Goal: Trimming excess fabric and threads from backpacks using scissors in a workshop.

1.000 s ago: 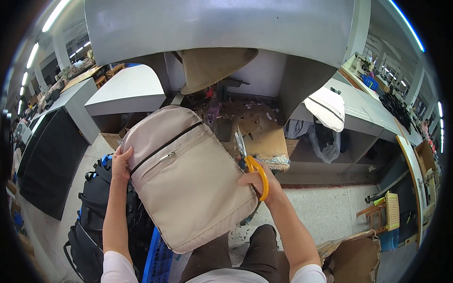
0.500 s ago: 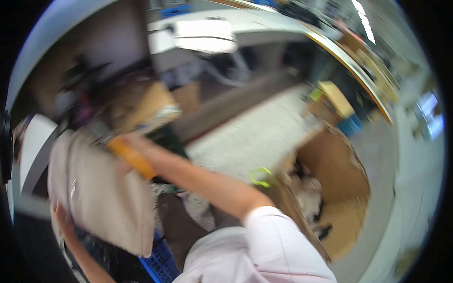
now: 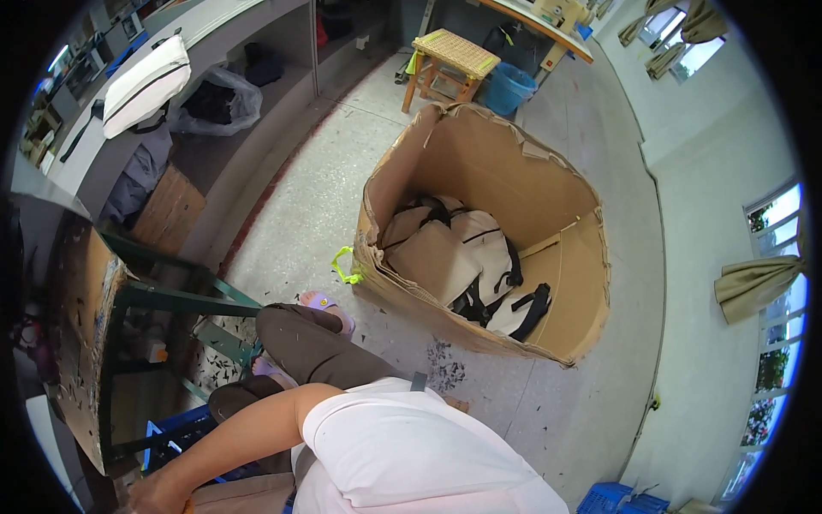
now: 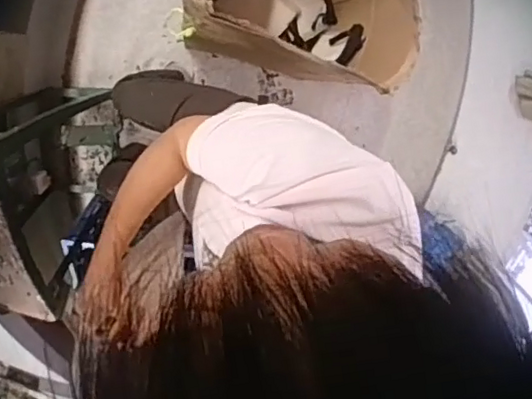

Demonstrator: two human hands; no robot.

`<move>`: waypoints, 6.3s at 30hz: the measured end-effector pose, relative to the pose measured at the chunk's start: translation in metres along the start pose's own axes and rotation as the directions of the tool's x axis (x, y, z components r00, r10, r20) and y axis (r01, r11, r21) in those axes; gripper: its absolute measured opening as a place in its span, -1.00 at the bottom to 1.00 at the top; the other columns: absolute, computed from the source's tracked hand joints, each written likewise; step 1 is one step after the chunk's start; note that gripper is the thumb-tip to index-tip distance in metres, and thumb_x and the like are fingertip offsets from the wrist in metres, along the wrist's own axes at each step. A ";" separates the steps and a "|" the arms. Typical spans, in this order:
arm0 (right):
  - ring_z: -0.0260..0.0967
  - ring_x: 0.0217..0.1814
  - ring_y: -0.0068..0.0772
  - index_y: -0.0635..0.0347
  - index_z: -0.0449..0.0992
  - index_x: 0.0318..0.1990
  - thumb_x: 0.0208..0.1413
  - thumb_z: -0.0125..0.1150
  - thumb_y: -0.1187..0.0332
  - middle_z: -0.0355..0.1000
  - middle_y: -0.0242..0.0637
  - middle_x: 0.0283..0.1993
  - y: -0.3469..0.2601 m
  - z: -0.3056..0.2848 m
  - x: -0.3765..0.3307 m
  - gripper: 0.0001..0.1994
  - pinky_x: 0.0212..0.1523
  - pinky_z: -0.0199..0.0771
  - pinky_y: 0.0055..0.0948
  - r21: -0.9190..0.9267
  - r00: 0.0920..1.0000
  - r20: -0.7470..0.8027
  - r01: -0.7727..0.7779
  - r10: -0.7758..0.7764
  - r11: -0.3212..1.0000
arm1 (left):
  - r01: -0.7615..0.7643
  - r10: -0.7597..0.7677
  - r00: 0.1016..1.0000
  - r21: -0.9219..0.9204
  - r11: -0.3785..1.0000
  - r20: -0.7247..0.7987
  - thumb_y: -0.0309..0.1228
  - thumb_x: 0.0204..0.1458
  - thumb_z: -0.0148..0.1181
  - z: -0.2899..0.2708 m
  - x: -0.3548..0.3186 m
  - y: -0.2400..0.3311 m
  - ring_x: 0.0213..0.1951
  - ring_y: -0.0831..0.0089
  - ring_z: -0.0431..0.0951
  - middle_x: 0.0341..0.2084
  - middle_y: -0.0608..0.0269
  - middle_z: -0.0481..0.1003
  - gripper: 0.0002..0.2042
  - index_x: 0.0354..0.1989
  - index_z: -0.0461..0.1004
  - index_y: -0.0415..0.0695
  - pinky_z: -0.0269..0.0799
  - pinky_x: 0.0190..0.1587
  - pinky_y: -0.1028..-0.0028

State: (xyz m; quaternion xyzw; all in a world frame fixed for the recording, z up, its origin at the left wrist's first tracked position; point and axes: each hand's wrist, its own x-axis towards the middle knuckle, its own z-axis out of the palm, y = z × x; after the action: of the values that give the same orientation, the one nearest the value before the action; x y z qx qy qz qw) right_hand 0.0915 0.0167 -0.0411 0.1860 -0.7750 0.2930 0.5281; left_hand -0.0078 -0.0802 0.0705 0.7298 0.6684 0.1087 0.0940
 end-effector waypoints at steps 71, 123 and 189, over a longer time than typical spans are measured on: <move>0.26 -0.47 -0.57 0.22 0.28 -0.11 -0.26 0.15 0.61 0.25 -0.41 -0.53 0.084 -0.160 0.038 -0.57 -0.39 0.28 -0.66 0.539 0.239 -0.220 -0.779 0.946 0.322 | -0.796 -0.864 0.475 -0.503 -0.338 -0.171 -0.20 -0.04 0.12 0.096 0.039 -0.096 -0.02 0.21 0.34 -0.06 0.15 0.36 -0.54 -0.01 0.27 -0.20 0.25 0.05 0.20; 0.27 -0.40 -0.54 0.14 0.33 -0.11 -0.30 0.19 0.53 0.26 -0.36 -0.37 0.061 -0.186 0.016 -0.55 -0.33 0.32 -0.64 0.495 0.173 -0.330 -0.805 0.928 0.326 | -0.805 -0.867 0.476 -0.469 -0.363 -0.145 -0.33 0.00 0.09 0.121 0.052 -0.065 -0.06 0.29 0.37 -0.10 0.22 0.38 -0.65 -0.03 0.28 -0.12 0.31 0.02 0.28; 0.18 -0.55 -0.32 0.13 0.32 -0.18 -0.13 0.16 -0.03 0.17 -0.25 -0.58 -0.027 -0.168 0.005 -0.52 -0.58 0.24 -0.40 -0.849 0.582 0.418 -0.025 0.698 0.529 | -0.025 -0.307 0.952 -1.000 -0.010 -0.021 -0.50 -0.31 0.33 0.112 0.057 -0.001 -0.49 0.69 0.40 -0.53 0.38 0.48 -0.74 -0.36 0.50 -0.28 0.33 -0.39 0.68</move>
State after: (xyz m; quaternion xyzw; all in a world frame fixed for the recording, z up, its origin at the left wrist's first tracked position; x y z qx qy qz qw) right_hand 0.2251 0.1060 0.0158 -0.1441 -0.9810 -0.0532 0.1181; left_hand 0.0281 -0.0225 -0.0349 0.3594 0.4723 0.6220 0.5107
